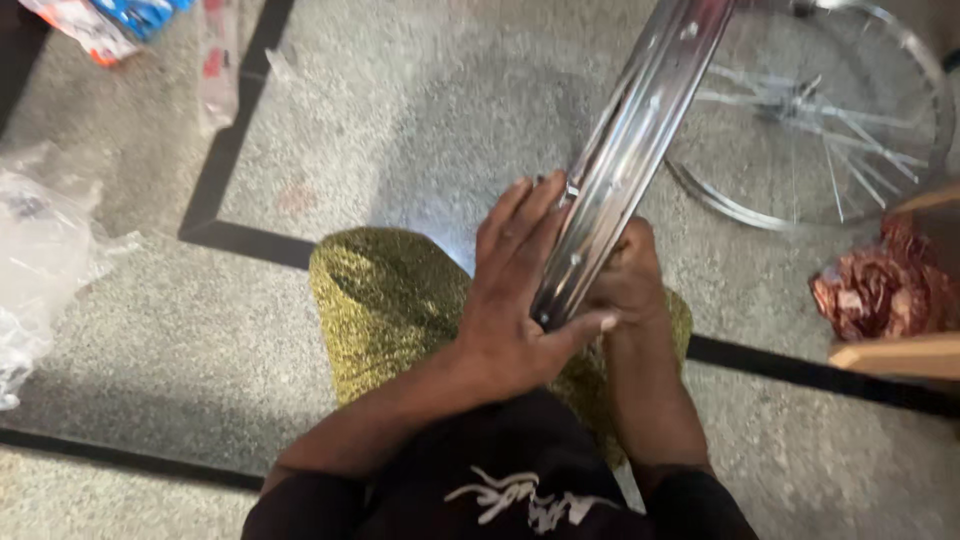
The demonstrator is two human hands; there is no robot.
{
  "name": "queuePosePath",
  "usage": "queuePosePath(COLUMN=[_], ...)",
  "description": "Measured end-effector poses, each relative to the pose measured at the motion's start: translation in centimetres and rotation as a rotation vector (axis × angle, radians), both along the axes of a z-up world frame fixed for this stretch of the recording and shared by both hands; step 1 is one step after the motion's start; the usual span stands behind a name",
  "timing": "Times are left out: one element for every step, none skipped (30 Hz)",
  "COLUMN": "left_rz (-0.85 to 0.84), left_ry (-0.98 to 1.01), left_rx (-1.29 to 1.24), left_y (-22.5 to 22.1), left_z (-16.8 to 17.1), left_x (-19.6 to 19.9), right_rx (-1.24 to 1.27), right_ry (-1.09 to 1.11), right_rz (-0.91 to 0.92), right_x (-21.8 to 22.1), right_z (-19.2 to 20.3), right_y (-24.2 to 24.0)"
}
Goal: The person is seated on the floor and is threading a nipple onto a spoke on a bicycle wheel rim by hand.
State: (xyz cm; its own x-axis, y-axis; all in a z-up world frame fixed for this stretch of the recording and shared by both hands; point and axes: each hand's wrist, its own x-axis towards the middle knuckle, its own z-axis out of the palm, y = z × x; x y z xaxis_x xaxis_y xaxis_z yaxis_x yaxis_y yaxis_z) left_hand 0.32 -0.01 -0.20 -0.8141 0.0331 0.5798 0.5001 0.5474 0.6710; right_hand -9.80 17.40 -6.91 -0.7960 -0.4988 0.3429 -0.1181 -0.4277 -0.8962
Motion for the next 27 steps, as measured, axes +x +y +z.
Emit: queuePosePath(left_rz=[0.004, -0.005, -0.008, -0.011, -0.007, -0.003, -0.001, 0.0, -0.008, -0.017, -0.021, -0.026, -0.033, -0.019, -0.01, -0.001, 0.006, 0.014, 0.021, 0.013, 0.009, 0.004, 0.007, 0.01, 0.015, 0.021, 0.015], left_ry=[0.024, 0.007, 0.005, 0.002, -0.004, -0.01, -0.021, -0.023, -0.035, -0.047, -0.039, -0.03, -0.034, -0.036, -0.053, -0.07, -0.073, -0.075, -0.078, -0.086, -0.099, -0.113, -0.119, -0.126, -0.124, -0.088, -0.061], left_rx=[0.011, 0.02, 0.02, 0.021, 0.014, 0.008, 0.004, -0.001, -0.004, -0.007, 0.015, 0.037, 0.057, 0.021, -0.01, -0.041, -0.039, -0.036, -0.029, -0.039, -0.04, -0.042, -0.053, -0.064, -0.081, -0.047, -0.014], left_y=[0.0, 0.2, 0.2, 0.2, 0.1, 0.1, 0.1, 0.1, 0.1, 0.2, 0.5, 1.1, 1.4, 1.1, 0.6, 0.4, 0.3, 0.2, 0.1, -0.1, -0.2, -0.3, -0.4, -0.5, -0.7, -0.6, -0.3], left_z=[-0.1, -0.2, -0.1, 0.0, 0.0, 0.0, 0.0, -0.1, -0.3, -0.4, -0.3, -0.1, 0.0, -0.1, -0.2, -0.2, 0.0, 0.3, 0.5, 0.6, 0.7, 0.7, 0.5, 0.3, 0.1, -0.1, -0.3], left_x=[0.0, 0.3, 0.2, 0.2, 0.2, 0.3, 0.3, 0.2, 0.1, 0.2, 0.1, 0.2, 0.5, 0.3, 0.3, 0.4, 0.3, 0.3, 0.2, 0.0, 0.1, 0.0, 0.0, -0.2, -0.5, -0.5, -0.4], right_rx=[0.103, 0.208, 0.137, 0.065, -0.007, -0.062, -0.113, -0.163, -0.082, -0.002, 0.067, 0.04, 0.014, -0.013, -0.034, -0.057, -0.087, -0.082, -0.071, -0.06, -0.087, -0.113, -0.141, -0.123, -0.108, -0.091, -0.09], right_ry=[-0.082, -0.163, 0.036, 0.237, 0.439, 0.455, 0.468, 0.48, 0.483, 0.486, 0.508, 0.373, 0.225, 0.077, -0.085, -0.248, -0.388, -0.136, 0.118, 0.374, 0.291, 0.209, 0.116, 0.128, 0.149, 0.167, 0.28], right_rz=[-0.281, -0.562, -0.621, -0.675, -0.72, -0.613, -0.506, -0.399, -0.406, -0.411, -0.407, -0.35, -0.294, -0.238, -0.188, -0.138, -0.085, 0.074, 0.228, 0.379, 0.389, 0.398, 0.402, 0.058, -0.284, -0.625, -0.614], right_x=[1.4, 2.7, 3.6, 4.6, 4.9, 4.4, 3.7, 3.0, 2.5, 1.9, 0.5, -0.6, -0.9, -1.2, -0.8, -0.5, -1.3, -2.6, -4.3, -5.3, -5.2, -4.9, -3.9, -1.6, 1.2, 2.9, 4.0], right_z=[-0.6, -1.1, -1.5, -1.8, -2.1, -2.1, -1.9, -1.7, -1.6, -1.3, -1.0, -1.0, -1.5, -2.1, -2.8, -3.3, -3.2, -2.6, -1.4, -0.6, -0.4, -0.3, -0.5, -1.3, -2.4, -2.9, -3.0], right_y=[-1.1, -1.8, -2.4, -3.1, -3.4, -3.3, -2.7, -2.1, -1.3, -0.4, -0.1, -0.2, -0.4, -0.7, -0.8, -0.8, -1.0, -0.7, 0.1, 0.4, 0.3, 0.2, 0.2, -0.6, -2.4, -3.8, -4.1])
